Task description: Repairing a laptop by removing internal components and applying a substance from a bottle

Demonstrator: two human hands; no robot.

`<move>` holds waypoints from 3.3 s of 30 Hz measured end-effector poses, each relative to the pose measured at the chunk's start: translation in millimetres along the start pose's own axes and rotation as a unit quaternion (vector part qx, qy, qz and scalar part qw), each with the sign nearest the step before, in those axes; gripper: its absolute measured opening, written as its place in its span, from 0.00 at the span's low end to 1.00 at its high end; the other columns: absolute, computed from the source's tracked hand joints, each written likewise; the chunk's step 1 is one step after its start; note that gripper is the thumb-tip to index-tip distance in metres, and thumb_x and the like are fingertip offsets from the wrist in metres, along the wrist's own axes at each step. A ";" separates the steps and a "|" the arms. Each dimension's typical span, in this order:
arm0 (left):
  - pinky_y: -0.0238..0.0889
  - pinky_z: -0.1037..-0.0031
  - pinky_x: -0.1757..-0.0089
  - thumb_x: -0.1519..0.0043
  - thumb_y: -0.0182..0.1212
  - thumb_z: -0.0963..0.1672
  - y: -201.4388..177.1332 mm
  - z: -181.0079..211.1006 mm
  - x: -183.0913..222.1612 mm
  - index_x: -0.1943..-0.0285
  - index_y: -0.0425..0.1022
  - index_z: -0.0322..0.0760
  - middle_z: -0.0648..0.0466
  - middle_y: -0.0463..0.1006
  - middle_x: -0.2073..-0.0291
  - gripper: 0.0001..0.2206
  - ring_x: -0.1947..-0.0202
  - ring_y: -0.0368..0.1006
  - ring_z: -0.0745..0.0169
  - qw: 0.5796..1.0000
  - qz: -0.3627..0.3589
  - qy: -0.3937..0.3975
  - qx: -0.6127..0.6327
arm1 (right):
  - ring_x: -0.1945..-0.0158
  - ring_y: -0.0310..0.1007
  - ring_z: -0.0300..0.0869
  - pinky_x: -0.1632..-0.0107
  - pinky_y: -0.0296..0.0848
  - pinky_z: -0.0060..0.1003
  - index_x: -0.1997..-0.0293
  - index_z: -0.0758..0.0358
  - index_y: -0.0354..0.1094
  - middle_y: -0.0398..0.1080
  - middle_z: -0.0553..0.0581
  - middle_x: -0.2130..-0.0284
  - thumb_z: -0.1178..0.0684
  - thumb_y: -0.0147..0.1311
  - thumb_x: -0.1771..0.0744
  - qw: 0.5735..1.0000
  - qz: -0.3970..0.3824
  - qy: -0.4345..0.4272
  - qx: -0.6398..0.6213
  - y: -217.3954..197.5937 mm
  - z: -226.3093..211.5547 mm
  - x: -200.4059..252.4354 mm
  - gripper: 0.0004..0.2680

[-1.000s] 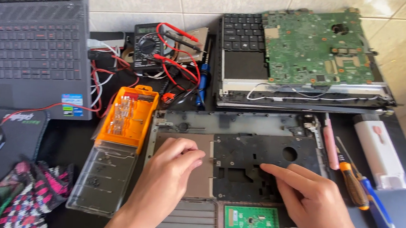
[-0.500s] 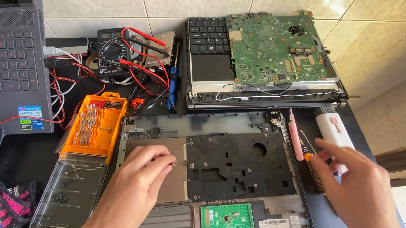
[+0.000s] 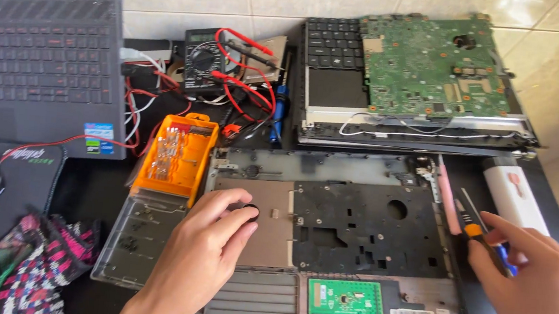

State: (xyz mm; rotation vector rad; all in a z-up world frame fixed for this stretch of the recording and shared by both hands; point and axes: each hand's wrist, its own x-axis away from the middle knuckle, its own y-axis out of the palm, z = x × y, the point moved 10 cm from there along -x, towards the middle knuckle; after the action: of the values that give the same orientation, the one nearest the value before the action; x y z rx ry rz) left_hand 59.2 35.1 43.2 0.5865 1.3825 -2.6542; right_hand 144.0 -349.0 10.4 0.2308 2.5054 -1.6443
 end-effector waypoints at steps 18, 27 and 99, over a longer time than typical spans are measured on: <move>0.72 0.60 0.49 0.37 0.60 0.39 -13.6 -27.5 5.0 0.47 0.79 0.29 0.47 0.76 0.46 0.11 0.46 0.74 0.49 0.998 0.023 -0.049 -0.034 | 0.65 0.67 0.48 0.65 0.68 0.42 0.57 0.60 0.73 0.73 0.50 0.63 0.61 0.54 0.34 0.774 -0.187 -0.589 -0.133 53.9 -284.9 25.5 0.05; 0.70 0.61 0.51 0.38 0.61 0.38 -14.1 -34.7 4.0 0.51 0.80 0.26 0.46 0.78 0.49 0.09 0.48 0.74 0.48 0.998 0.027 -0.064 0.004 | 0.66 0.67 0.49 0.64 0.67 0.44 0.64 0.60 0.71 0.75 0.49 0.64 0.62 0.49 0.33 0.690 -0.276 -0.658 -0.124 82.9 -310.2 27.2 0.05; 0.70 0.66 0.56 0.36 0.58 0.43 -3.3 -58.3 11.3 0.53 0.82 0.38 0.60 0.79 0.48 0.08 0.51 0.74 0.60 0.991 0.031 -0.124 0.043 | 0.72 0.65 0.39 0.62 0.67 0.35 0.66 0.53 0.82 0.76 0.48 0.69 0.57 0.62 0.36 0.945 -0.152 -0.253 -0.143 63.1 -266.2 -125.0 0.03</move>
State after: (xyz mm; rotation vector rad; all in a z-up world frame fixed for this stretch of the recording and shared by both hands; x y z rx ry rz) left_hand 65.0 85.0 11.4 0.2863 1.1682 -2.6394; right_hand 271.3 -86.5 83.5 -0.5622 2.3961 -1.1894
